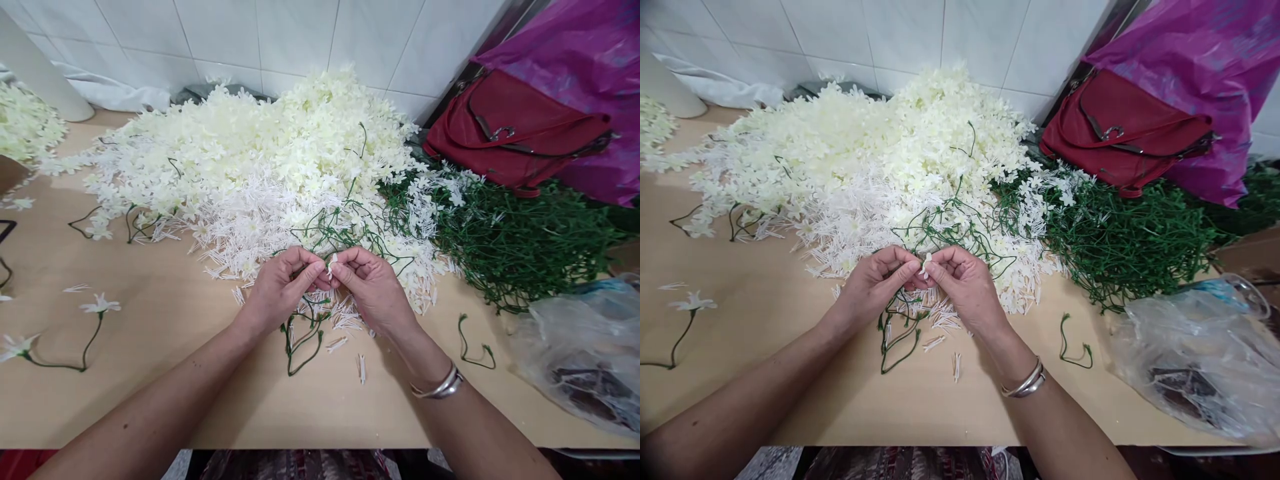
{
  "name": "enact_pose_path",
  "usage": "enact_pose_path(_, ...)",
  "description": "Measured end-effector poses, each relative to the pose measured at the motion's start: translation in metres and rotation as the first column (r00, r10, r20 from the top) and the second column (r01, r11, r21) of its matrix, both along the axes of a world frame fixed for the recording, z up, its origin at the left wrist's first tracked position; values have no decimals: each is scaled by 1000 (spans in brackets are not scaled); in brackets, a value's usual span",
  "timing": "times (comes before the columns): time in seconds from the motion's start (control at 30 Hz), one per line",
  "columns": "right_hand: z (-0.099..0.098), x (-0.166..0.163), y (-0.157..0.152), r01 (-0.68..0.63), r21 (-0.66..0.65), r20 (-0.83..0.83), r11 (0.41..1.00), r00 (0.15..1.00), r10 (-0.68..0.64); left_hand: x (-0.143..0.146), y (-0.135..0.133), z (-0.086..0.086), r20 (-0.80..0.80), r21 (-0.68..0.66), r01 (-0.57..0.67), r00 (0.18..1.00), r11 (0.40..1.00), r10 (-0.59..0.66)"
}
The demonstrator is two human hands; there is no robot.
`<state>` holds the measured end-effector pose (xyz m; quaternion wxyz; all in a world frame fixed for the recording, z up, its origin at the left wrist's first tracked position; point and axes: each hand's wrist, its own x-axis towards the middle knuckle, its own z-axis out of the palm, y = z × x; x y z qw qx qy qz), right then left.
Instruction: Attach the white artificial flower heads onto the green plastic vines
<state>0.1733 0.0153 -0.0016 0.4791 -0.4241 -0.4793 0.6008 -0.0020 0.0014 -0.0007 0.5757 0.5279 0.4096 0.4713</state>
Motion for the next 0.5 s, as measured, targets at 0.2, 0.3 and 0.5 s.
enact_pose_path(0.2,0,-5,-1,-11,-65,-112,998,994,4,0,-2,1,52,3,1,999,1000,-1)
enact_pose_path(0.3,0,-5,0,-28,-85,-131,996,991,17,0,-2,1,67,-8,12,998,1000,-11)
enact_pose_path(0.5,-2,-7,1,-39,-85,-130,996,991,28,0,-2,-2,52,-18,-6,999,1000,7)
